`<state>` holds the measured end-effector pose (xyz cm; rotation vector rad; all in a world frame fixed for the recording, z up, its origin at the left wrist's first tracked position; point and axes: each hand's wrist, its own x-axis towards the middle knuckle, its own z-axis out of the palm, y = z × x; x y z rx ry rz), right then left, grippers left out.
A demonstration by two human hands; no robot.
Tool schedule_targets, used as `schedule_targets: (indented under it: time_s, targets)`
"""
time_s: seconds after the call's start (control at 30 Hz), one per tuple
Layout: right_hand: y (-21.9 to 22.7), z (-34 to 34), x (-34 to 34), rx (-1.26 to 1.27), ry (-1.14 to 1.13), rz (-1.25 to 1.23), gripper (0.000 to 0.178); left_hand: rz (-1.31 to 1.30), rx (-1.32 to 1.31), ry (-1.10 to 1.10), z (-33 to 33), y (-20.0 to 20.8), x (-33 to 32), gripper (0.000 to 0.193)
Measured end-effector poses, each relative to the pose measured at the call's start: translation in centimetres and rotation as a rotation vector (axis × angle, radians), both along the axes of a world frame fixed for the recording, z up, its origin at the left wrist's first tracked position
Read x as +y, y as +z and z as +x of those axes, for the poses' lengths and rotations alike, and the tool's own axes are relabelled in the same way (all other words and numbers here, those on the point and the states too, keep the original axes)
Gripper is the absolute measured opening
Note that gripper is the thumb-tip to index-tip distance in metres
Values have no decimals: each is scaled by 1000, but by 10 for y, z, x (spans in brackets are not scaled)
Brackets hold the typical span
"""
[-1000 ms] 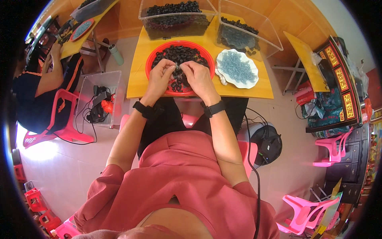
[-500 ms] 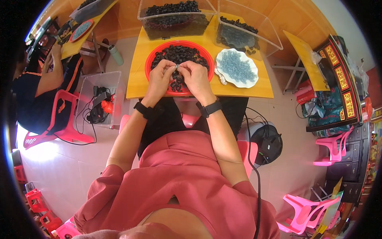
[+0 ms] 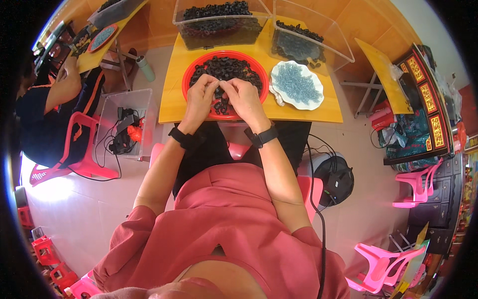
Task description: The person assembles components by picking up rubber rings and inserting small metal pieces into them by hand.
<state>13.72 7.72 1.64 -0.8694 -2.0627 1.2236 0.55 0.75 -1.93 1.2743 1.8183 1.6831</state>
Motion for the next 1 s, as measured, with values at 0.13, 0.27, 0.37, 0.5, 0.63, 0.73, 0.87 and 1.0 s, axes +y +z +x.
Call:
schedule_targets:
  time_s: [0.13,0.27,0.37,0.5,0.63,0.73,0.87,1.0]
  targets:
    - [-10,-1,5,33,19,-5,23,15,75,-4,4,3,-1,16]
    - [-19,-3,4,93,26,-35,16,-16,71,7,5,7,-3,17]
    - [-19,-5,-2,86,-32,231,11,-10,103,39,5,6,-2,17]
    - [-18,-7,-5,94,-114,770,6,-16,88,45,4,5,-1,19]
    - [-18,-6,-5,67,-137,866,9,-56,64,16,3,8,-2,20]
    - [-16,-6,-6,142,-155,837,10,-38,35,-11,2,6,-1,21]
    - [-21,-4,-3,169,-161,814,12,-72,42,-33,1,7,-2,21]
    - [-17,-3,-6,152,-157,699,11,-21,111,-2,1,3,0,22]
